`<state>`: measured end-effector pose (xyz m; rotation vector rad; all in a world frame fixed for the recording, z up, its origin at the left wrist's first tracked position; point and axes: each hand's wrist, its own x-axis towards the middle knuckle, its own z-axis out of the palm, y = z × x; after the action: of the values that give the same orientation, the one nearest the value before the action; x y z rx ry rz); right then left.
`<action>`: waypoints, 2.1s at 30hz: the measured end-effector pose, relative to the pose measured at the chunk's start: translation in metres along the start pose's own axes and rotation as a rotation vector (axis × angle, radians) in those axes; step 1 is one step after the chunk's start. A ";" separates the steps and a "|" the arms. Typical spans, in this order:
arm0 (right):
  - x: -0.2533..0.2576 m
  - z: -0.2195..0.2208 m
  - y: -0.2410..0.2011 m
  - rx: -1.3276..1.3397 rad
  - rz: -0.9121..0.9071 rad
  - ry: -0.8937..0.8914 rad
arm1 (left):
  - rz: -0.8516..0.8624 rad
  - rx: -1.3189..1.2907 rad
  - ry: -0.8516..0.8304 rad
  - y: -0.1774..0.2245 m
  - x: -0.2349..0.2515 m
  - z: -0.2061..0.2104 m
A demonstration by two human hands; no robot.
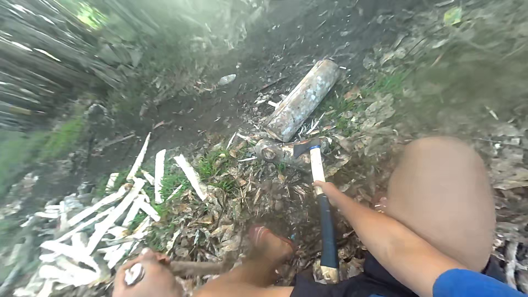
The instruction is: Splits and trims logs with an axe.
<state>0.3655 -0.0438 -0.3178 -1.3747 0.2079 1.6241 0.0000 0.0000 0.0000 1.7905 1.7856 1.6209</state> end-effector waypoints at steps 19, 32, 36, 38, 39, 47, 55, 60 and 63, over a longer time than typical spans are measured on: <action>0.048 -0.030 -0.013 -0.251 -0.083 0.059 | -0.060 -0.660 -0.341 0.024 0.081 0.253; 0.076 -0.036 -0.008 -0.181 -0.024 0.098 | -0.065 -0.829 -0.296 -0.096 -0.023 0.470; 0.080 -0.039 -0.008 -0.182 -0.014 0.077 | -0.079 -0.831 -0.206 -0.103 -0.022 0.474; 0.080 -0.039 -0.009 -0.182 -0.012 0.069 | -0.100 -0.833 -0.183 -0.102 -0.018 0.477; 0.079 -0.040 -0.010 -0.177 -0.013 0.063 | -0.109 -0.833 -0.173 -0.099 -0.017 0.478; 0.082 -0.041 -0.012 -0.160 -0.032 0.034 | -0.058 -0.840 -0.280 -0.082 -0.041 0.485; 0.067 -0.028 -0.017 -0.194 -0.049 0.117 | -0.033 -0.826 -0.334 -0.083 -0.048 0.485; 0.042 -0.012 -0.037 -0.449 -0.197 0.223 | -0.012 -0.894 -0.332 -0.079 -0.060 0.483; 0.029 -0.013 -0.053 -0.792 -0.310 0.285 | -0.007 -0.905 -0.326 -0.078 -0.061 0.484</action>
<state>0.4158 -0.0086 -0.3243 -2.1087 -0.5204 1.2790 0.3177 0.2446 -0.2891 1.4561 0.7102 1.6124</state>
